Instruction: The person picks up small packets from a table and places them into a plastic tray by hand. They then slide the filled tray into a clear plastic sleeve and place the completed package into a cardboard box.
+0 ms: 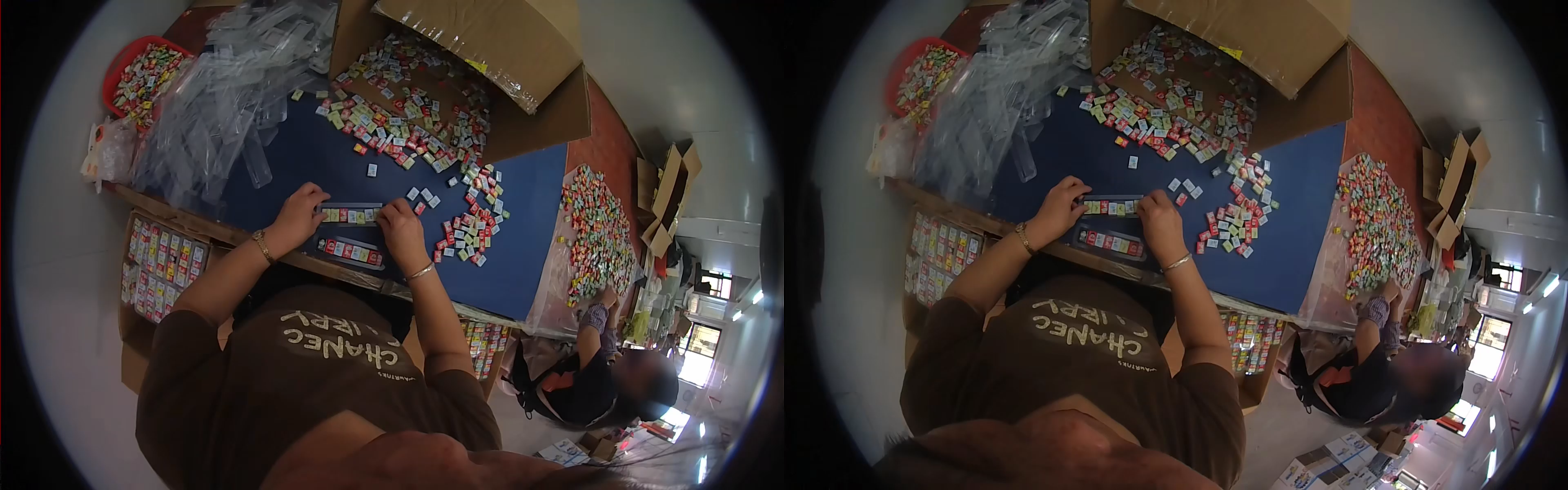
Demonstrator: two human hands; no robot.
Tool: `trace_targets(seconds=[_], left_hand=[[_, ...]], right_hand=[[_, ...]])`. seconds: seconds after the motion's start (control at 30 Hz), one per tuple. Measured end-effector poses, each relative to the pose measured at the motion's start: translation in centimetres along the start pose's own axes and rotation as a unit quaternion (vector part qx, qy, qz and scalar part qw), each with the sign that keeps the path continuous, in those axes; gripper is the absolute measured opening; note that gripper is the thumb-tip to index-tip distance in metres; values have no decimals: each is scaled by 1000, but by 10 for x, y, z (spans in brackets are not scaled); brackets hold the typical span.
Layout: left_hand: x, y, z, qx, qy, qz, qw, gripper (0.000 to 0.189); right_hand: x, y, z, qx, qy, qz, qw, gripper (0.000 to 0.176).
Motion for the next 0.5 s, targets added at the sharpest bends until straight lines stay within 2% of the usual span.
trace_targets(seconds=[0.03,0.1,0.17,0.23,0.3,0.37,0.43,0.5], left_hand=[[-2,-3,5,21,-10,-46,999,32],[0,-3,16,18,8,-52,998,32],[0,-5,22,14,25,-60,998,31],[0,-1,25,-29,39,4,999,31],[0,0,25,-47,50,21,997,30],[4,3,25,-66,65,42,995,30],[14,24,18,-118,98,122,981,37],[16,36,19,-145,93,147,974,40]], right_hand=[[-2,-1,2,1,-1,0,1000,11],[14,-11,8,29,83,-38,995,10],[17,-23,11,35,75,-39,996,10],[11,-28,16,40,67,-40,996,11],[-7,-17,21,0,34,-72,997,13],[-6,-11,22,-1,40,-59,997,16],[2,-12,24,0,42,-45,998,20],[21,-24,24,73,80,-30,994,27]])
Point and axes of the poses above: each hand's wrist, its own z-axis towards the middle knuckle, its own x-axis out of the back of the hand, y = z × x, the point moved 9 cm from there along z, towards the middle knuckle, and after that the axes turned 3 degrees about z, right-handed, at the moved point
